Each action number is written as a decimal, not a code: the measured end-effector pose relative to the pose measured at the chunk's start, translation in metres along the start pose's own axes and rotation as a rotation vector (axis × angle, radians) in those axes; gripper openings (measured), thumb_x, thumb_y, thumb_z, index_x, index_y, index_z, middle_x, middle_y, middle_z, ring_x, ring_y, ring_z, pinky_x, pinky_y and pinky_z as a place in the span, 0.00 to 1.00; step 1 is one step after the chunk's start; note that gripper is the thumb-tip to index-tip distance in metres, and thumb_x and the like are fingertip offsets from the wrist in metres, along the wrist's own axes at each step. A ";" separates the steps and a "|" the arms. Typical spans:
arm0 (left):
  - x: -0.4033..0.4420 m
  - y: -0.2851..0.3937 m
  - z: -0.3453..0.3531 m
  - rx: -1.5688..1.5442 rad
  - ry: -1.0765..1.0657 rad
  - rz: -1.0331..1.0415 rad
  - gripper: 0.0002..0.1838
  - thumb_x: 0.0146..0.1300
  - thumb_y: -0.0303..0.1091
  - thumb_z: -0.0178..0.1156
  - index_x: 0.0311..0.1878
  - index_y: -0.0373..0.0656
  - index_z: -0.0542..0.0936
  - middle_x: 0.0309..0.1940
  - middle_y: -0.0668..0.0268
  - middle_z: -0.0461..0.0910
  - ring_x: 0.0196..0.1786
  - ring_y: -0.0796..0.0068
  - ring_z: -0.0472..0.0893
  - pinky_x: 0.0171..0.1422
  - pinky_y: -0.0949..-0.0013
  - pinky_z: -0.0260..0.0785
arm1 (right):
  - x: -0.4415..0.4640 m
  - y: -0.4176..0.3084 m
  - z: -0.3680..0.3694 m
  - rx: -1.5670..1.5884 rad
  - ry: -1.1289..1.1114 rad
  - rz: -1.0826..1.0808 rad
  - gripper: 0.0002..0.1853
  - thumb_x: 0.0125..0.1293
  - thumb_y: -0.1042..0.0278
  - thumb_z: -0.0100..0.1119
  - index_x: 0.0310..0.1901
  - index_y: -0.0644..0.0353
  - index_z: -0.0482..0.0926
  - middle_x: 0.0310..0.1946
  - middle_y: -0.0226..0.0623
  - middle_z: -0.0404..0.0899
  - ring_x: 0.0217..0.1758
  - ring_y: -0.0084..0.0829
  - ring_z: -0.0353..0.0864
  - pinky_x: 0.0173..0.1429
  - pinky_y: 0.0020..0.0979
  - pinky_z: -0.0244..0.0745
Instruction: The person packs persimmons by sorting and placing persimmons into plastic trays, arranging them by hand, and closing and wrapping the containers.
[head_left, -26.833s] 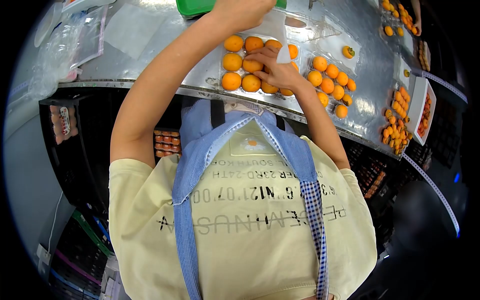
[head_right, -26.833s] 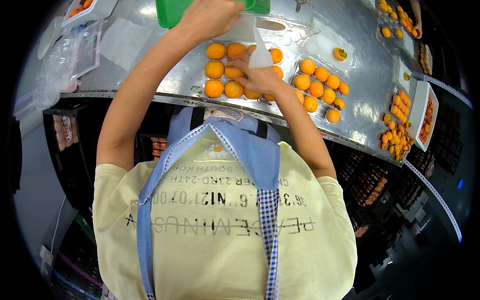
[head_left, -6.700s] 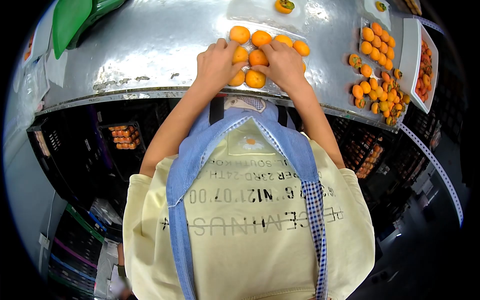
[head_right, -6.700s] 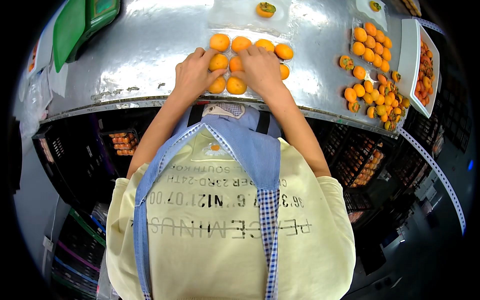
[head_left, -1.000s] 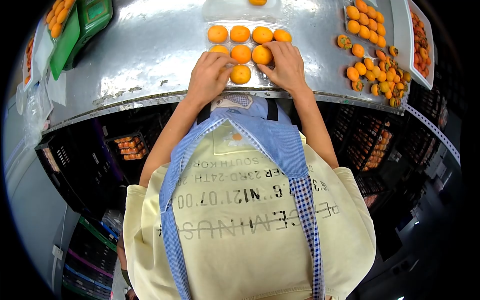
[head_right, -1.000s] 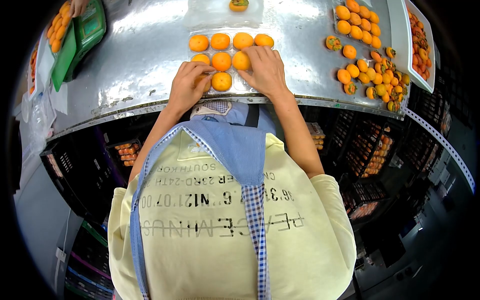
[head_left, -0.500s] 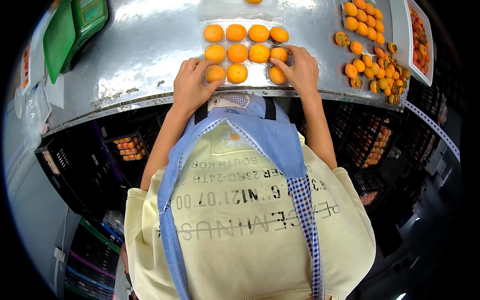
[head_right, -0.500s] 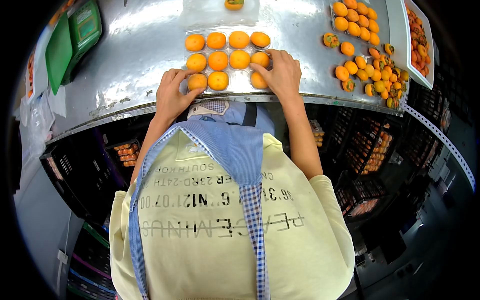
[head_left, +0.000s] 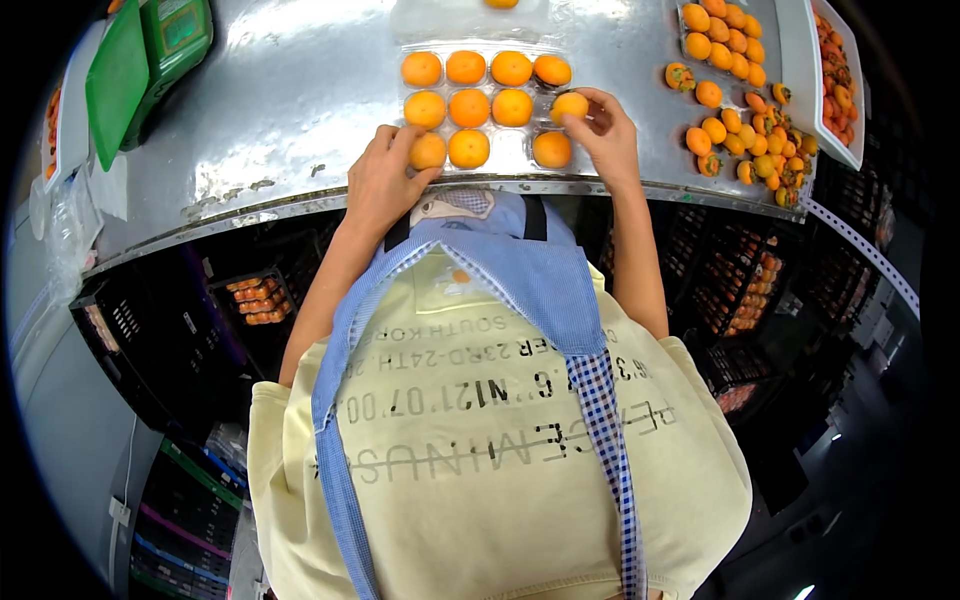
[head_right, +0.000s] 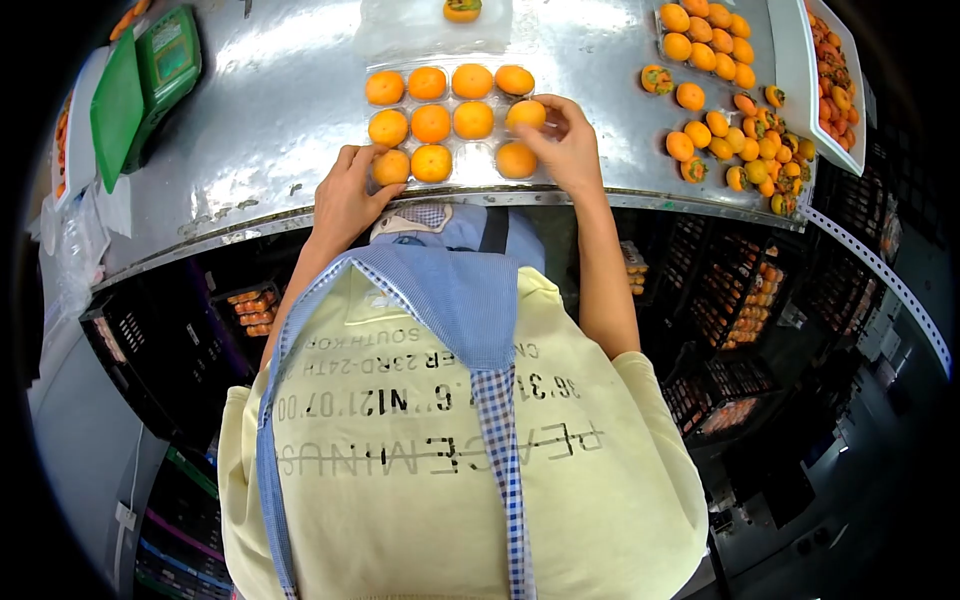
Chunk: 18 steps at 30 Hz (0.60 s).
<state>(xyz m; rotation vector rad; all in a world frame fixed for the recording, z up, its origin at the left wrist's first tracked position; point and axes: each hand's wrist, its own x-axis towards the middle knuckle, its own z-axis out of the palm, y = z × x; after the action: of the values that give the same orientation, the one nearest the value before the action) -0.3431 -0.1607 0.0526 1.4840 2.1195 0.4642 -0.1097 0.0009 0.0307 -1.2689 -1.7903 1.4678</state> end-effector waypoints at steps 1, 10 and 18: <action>0.000 0.000 0.000 -0.007 -0.007 -0.008 0.26 0.47 0.41 0.70 0.50 0.46 0.74 0.44 0.62 0.73 0.40 0.59 0.78 0.40 0.61 0.72 | -0.002 -0.001 -0.003 0.236 -0.026 0.072 0.23 0.62 0.57 0.56 0.53 0.65 0.71 0.45 0.39 0.76 0.46 0.34 0.79 0.49 0.33 0.76; 0.002 -0.003 0.003 -0.035 -0.033 -0.025 0.25 0.48 0.40 0.69 0.50 0.47 0.74 0.44 0.61 0.73 0.39 0.59 0.79 0.41 0.61 0.72 | -0.013 -0.015 -0.001 1.089 -0.121 0.316 0.30 0.72 0.50 0.39 0.63 0.71 0.59 0.52 0.51 0.70 0.44 0.30 0.74 0.51 0.27 0.73; 0.002 -0.003 0.004 -0.028 -0.036 -0.017 0.26 0.49 0.41 0.69 0.50 0.46 0.73 0.44 0.62 0.73 0.39 0.58 0.78 0.40 0.61 0.72 | -0.009 0.007 0.001 1.460 -0.286 0.330 0.27 0.72 0.51 0.39 0.58 0.70 0.63 0.53 0.55 0.69 0.52 0.35 0.70 0.50 0.27 0.73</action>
<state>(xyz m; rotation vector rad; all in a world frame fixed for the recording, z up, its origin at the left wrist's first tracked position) -0.3439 -0.1605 0.0475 1.4469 2.0882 0.4559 -0.1037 -0.0077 0.0256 -0.5289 -0.2140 2.4199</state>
